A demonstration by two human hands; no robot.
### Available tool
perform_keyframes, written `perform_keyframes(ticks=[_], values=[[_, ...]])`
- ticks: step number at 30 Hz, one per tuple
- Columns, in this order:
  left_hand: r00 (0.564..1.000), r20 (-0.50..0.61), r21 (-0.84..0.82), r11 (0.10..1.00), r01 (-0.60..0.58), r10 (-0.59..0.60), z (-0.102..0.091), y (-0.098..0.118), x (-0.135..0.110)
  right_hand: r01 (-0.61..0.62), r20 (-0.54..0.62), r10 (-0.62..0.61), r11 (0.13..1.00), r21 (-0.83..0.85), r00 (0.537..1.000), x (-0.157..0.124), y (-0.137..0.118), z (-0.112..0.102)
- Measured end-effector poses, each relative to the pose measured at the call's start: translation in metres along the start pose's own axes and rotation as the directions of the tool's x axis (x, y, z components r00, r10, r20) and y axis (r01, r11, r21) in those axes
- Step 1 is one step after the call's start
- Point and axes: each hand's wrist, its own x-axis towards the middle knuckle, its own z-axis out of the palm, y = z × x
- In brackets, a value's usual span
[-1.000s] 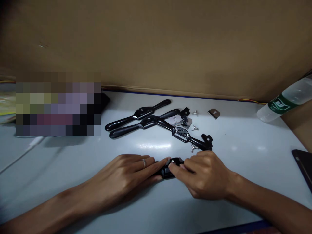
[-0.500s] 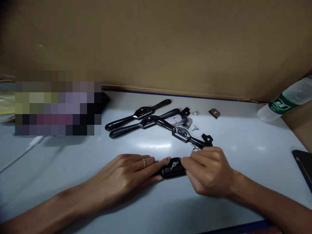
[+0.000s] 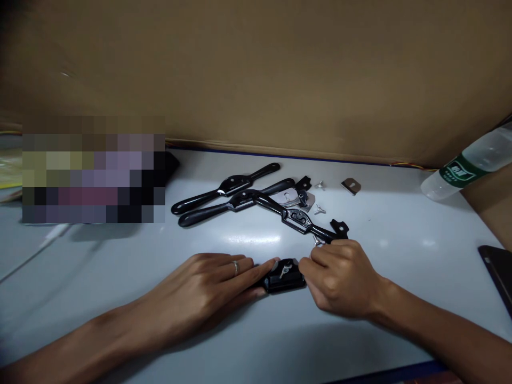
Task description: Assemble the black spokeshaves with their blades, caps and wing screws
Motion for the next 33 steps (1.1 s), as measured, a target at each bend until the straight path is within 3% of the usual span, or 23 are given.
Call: perform_keyframes(ticks=[12,18,33], values=[[1.0,-0.007,0.006,1.0,-0.003,0.003,-0.0015,0.0011,0.0002,0.021,0.022,-0.021,1.0,-0.013,1.0,-0.0013,0.0004,0.0002],[1.0,0.016,0.009,1.0,0.002,-0.002,-0.0003,0.0007,-0.0006,-0.023,-0.076,0.026,0.999,0.045,0.997,0.0,0.0,-0.0026],[1.0,0.011,-0.034,0.999,0.011,-0.011,-0.0004,-0.0003,-0.0002,0.108,-0.046,-0.105,0.991,0.079,0.993,0.0028,-0.0076,-0.0033]])
